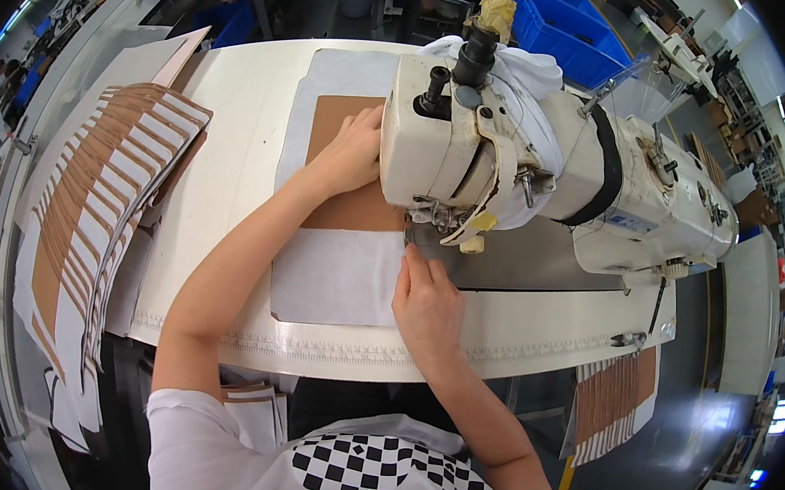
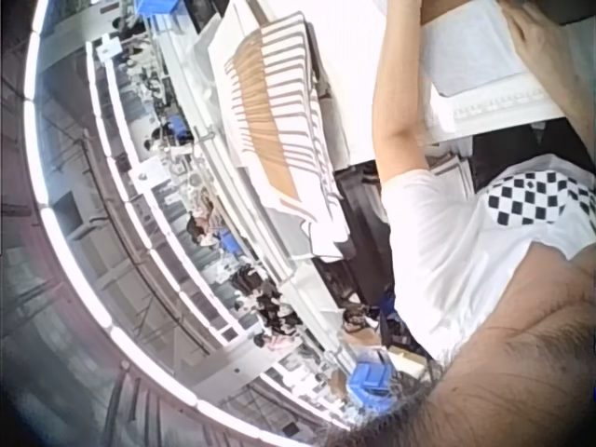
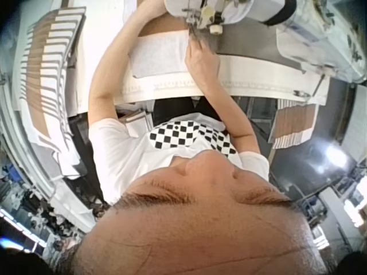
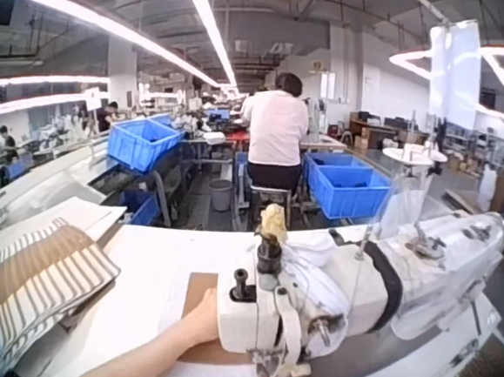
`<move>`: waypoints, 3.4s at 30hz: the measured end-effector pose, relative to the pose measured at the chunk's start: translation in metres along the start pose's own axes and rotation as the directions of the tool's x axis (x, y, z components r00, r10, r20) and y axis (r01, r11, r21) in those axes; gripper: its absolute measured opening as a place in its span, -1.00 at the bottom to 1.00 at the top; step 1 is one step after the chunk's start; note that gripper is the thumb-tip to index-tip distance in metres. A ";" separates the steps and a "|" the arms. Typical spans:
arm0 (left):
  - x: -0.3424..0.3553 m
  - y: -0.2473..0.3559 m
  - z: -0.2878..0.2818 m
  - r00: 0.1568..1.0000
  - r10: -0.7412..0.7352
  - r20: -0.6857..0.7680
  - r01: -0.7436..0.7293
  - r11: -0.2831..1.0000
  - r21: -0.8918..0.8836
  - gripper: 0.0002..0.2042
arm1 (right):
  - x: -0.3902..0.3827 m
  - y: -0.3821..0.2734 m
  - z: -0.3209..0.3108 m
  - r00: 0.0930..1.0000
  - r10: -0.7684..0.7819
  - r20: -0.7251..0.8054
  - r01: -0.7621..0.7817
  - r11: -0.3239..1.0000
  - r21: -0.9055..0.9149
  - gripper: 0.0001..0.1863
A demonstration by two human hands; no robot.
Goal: The person processes fabric pieces on a sewing machine, presses and folds their edges by hand, and stacks the completed pieces.
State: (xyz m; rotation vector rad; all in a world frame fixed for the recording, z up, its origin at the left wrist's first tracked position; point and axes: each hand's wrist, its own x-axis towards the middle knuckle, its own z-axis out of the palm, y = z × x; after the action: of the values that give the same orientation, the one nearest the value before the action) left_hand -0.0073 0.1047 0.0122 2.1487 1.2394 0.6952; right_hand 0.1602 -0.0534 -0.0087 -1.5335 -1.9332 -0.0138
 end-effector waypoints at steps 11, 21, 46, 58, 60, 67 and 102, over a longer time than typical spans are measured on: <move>-0.093 0.036 0.027 0.917 0.380 -0.124 -0.338 0.902 0.267 -0.74 | -0.005 0.007 -0.002 0.998 -0.066 0.006 0.067 0.997 -0.039 -0.74; -0.100 0.036 0.032 0.889 0.441 -0.125 -0.391 0.872 0.295 -0.76 | -0.006 0.001 -0.005 0.998 0.039 0.040 -0.040 0.999 0.025 -0.77; -0.074 0.027 0.008 0.982 0.115 -0.148 -0.110 0.993 0.037 -0.83 | -0.009 0.011 -0.029 0.996 0.047 0.074 -0.056 0.990 0.130 -0.86; -0.009 -0.071 -0.030 0.579 -0.245 -0.778 0.694 0.649 0.312 -0.67 | -0.040 0.023 -0.033 0.997 -0.059 0.044 0.046 0.966 0.253 -0.80; -0.045 -0.059 -0.032 0.592 -0.234 -0.771 0.683 0.653 0.326 -0.70 | -0.044 0.033 -0.034 0.999 -0.020 0.050 0.007 0.968 0.252 -0.82; -0.203 0.000 -0.030 0.629 -0.298 -0.718 0.687 0.646 0.334 -0.70 | -0.042 0.030 -0.033 0.996 -0.072 0.056 0.056 0.968 0.245 -0.84; -0.196 0.129 0.101 0.947 0.069 -0.312 0.066 0.913 0.403 -0.64 | 0.004 0.048 -0.054 0.668 -0.705 0.237 0.684 0.708 0.179 -0.67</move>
State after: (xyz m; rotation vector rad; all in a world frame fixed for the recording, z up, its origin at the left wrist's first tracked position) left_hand 0.0511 -0.1437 -0.0023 2.4378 1.6819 0.8754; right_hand 0.2277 -0.0564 0.0167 -0.6721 -2.6247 -0.0494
